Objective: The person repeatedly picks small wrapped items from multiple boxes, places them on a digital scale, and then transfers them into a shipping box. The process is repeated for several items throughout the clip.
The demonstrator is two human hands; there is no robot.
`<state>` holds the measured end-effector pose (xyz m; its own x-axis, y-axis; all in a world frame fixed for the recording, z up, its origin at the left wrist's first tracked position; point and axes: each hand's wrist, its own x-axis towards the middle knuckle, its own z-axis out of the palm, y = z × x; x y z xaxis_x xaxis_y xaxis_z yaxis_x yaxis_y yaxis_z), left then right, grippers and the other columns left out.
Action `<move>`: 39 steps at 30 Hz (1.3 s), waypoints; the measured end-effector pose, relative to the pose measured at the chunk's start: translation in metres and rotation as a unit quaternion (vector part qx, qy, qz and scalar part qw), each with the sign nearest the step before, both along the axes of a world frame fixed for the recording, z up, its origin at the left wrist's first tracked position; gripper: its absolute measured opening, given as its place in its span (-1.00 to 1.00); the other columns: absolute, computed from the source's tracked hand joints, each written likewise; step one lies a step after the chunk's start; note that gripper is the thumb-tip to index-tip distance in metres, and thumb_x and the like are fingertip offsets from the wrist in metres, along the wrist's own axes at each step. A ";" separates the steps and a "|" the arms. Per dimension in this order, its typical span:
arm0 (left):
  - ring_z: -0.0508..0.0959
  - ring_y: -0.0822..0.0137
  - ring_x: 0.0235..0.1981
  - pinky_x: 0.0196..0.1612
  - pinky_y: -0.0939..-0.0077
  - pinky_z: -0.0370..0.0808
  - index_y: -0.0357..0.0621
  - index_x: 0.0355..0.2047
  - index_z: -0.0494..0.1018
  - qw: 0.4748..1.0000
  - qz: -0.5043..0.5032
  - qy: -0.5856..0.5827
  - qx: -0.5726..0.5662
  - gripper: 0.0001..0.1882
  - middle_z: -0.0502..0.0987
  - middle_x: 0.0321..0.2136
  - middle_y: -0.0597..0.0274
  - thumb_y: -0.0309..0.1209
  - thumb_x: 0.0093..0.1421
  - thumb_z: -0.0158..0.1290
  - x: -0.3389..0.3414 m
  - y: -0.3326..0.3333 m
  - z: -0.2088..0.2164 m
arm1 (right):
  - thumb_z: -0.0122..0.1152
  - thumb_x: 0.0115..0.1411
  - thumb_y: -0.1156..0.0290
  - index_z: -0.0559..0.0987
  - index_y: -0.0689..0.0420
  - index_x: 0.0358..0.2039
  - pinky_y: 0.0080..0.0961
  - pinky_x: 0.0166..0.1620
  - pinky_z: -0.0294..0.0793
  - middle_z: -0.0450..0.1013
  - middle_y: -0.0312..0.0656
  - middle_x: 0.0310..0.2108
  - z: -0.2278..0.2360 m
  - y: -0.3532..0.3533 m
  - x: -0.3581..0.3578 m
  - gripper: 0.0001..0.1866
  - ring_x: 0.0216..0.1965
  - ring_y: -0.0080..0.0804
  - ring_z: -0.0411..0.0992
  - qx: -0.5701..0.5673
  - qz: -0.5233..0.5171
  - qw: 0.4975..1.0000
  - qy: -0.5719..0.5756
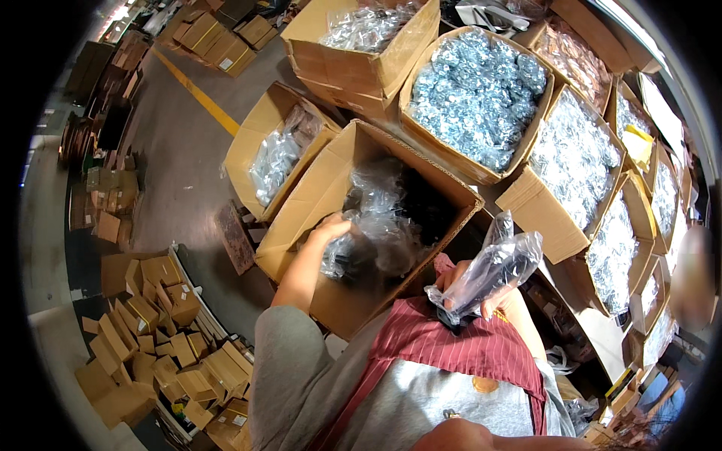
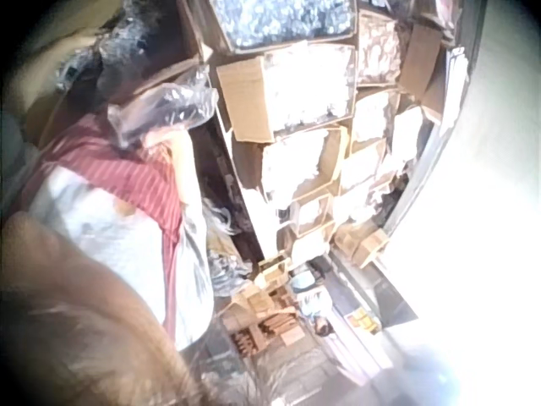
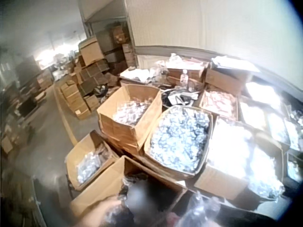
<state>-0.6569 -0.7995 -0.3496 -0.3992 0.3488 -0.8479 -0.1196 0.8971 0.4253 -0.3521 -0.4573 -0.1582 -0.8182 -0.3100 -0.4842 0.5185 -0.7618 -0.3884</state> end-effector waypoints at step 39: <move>0.60 0.05 -0.14 -0.07 0.11 0.57 -0.29 0.07 0.36 0.779 0.135 -0.519 0.324 -0.41 0.55 -0.11 -0.06 -0.40 -0.03 0.11 0.333 0.390 0.266 | 0.10 -0.05 0.65 0.29 0.25 0.21 -0.16 0.05 0.53 0.43 0.04 0.03 0.041 0.094 0.250 -0.29 -0.02 -0.15 0.50 -0.073 -0.422 0.902 0.051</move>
